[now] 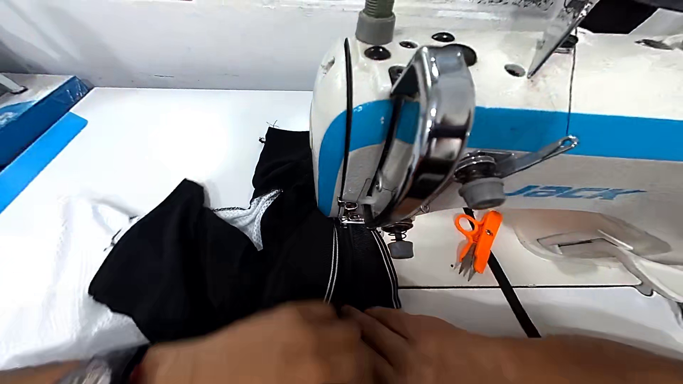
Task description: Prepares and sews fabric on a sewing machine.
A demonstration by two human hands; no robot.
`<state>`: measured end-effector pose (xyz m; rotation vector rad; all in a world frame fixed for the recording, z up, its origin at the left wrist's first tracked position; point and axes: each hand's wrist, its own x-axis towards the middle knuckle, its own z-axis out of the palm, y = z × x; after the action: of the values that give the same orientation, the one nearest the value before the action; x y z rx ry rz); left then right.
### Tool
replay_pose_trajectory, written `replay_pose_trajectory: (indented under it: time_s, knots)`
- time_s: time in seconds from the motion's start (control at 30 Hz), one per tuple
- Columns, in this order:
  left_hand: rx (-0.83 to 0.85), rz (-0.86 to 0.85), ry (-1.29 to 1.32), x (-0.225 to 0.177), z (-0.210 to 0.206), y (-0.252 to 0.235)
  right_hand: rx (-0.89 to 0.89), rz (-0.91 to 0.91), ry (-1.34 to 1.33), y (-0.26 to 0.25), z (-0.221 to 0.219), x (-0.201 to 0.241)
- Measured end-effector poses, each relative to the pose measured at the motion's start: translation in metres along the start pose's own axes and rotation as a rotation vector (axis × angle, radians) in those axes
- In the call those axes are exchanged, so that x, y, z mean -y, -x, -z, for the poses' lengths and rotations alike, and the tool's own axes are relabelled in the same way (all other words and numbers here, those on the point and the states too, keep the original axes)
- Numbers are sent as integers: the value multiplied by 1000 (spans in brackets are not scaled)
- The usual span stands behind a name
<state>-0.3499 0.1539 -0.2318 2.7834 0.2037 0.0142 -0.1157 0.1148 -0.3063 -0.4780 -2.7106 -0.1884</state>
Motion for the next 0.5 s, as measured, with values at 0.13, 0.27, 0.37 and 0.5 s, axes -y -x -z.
replay_pose_trajectory:
  time_s: [0.13,0.27,0.37,0.5]
  knots:
    - [-296,144,-346,65,-51,11,-55,9,52,15,5,-23]
    - [-321,231,-381,40,-76,22,-80,30,-75,20,8,-16]
    - [-303,214,-357,44,-77,33,-31,53,-67,19,9,-4]
    - [-311,153,-280,73,-64,36,-41,41,-93,17,3,-12]
